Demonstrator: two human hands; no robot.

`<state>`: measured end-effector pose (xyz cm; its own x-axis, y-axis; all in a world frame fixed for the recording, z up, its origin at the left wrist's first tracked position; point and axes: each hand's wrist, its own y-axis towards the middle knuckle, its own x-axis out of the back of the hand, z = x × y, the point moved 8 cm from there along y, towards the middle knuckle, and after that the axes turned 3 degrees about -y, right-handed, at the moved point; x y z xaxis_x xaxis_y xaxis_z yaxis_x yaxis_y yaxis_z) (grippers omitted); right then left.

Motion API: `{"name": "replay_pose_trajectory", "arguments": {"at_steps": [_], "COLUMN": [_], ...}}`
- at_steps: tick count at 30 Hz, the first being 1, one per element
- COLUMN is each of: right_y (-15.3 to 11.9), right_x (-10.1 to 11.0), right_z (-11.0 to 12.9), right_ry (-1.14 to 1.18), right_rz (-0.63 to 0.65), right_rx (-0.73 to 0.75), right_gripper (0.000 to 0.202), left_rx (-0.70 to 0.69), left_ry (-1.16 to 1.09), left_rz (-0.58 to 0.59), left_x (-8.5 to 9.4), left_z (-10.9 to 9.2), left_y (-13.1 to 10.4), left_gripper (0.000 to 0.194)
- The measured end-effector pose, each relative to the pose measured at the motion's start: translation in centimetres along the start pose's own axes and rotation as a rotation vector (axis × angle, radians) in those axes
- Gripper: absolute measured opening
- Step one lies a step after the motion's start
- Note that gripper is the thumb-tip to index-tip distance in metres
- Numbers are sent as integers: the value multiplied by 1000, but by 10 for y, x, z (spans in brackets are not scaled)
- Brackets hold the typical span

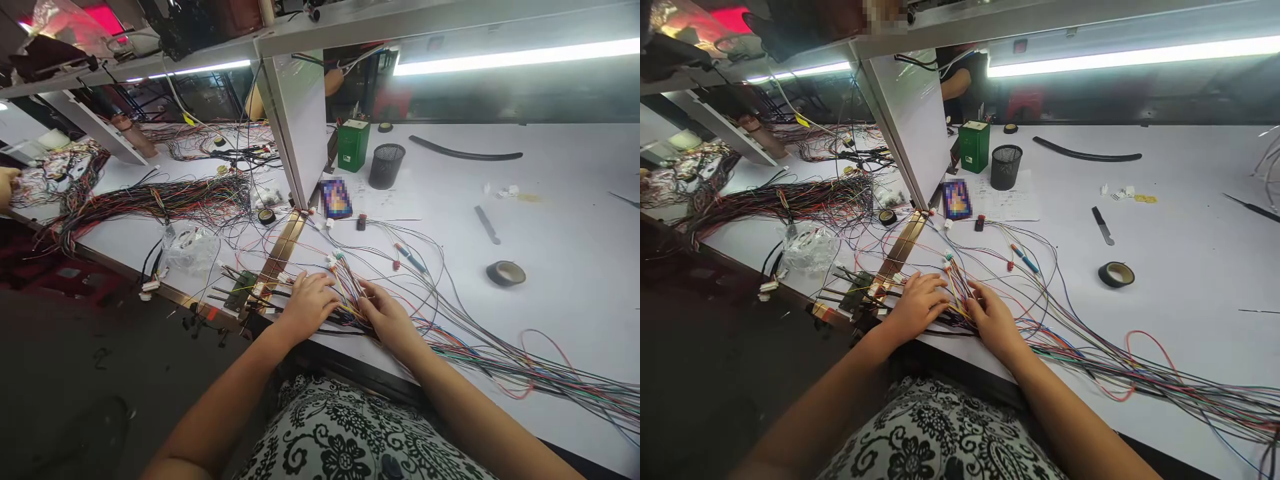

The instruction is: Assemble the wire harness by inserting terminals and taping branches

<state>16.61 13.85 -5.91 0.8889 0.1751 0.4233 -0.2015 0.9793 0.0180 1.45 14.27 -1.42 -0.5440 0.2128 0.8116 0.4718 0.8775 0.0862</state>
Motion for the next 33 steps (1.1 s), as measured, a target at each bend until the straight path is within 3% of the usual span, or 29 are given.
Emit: {"name": "replay_pose_trajectory", "arguments": {"at_steps": [3, 6, 10, 13, 17, 19, 24, 27, 30, 33], "right_y": [2, -3, -20, -25, -21, -20, -20, 2, 50, 102], "right_x": [6, 17, 17, 12, 2, -3, 2, 29, 89, 123], "right_z": [0, 22, 40, 35, 22, 18, 24, 23, 9, -4], "right_ry": [-9, -177, -364, -449, -573, -596, -552, -410, -511, -608], "right_rz": [-28, -49, 56, 62, 44, 52, 112, 200, 5, -74], "right_rx": [-6, 164, 347, 374, 338, 324, 317, 182, -64, -152], "right_gripper": [43, 35, 23, 18, 16, 17, 17, 18, 24, 24], "left_rx": [-15, -55, -57, -62, -184, -214, -35, 7, 114, 266], "left_ry": [-22, 58, 152, 109, 21, 79, 365, 304, 205, 130], "left_rz": [7, 26, 19, -5, -21, -7, -6, 9, -14, 0], "left_x": [5, 13, 22, 22, 19, 22, 59, 71, 70, 61], "left_z": [-7, -17, -27, -41, -77, -89, -70, -53, -34, -16], "left_y": [2, 0, -6, -13, -27, -31, -32, -36, -43, -50], "left_gripper": [17, 20, 25, 23, 24, 24, 23, 21, 26, 40]}}
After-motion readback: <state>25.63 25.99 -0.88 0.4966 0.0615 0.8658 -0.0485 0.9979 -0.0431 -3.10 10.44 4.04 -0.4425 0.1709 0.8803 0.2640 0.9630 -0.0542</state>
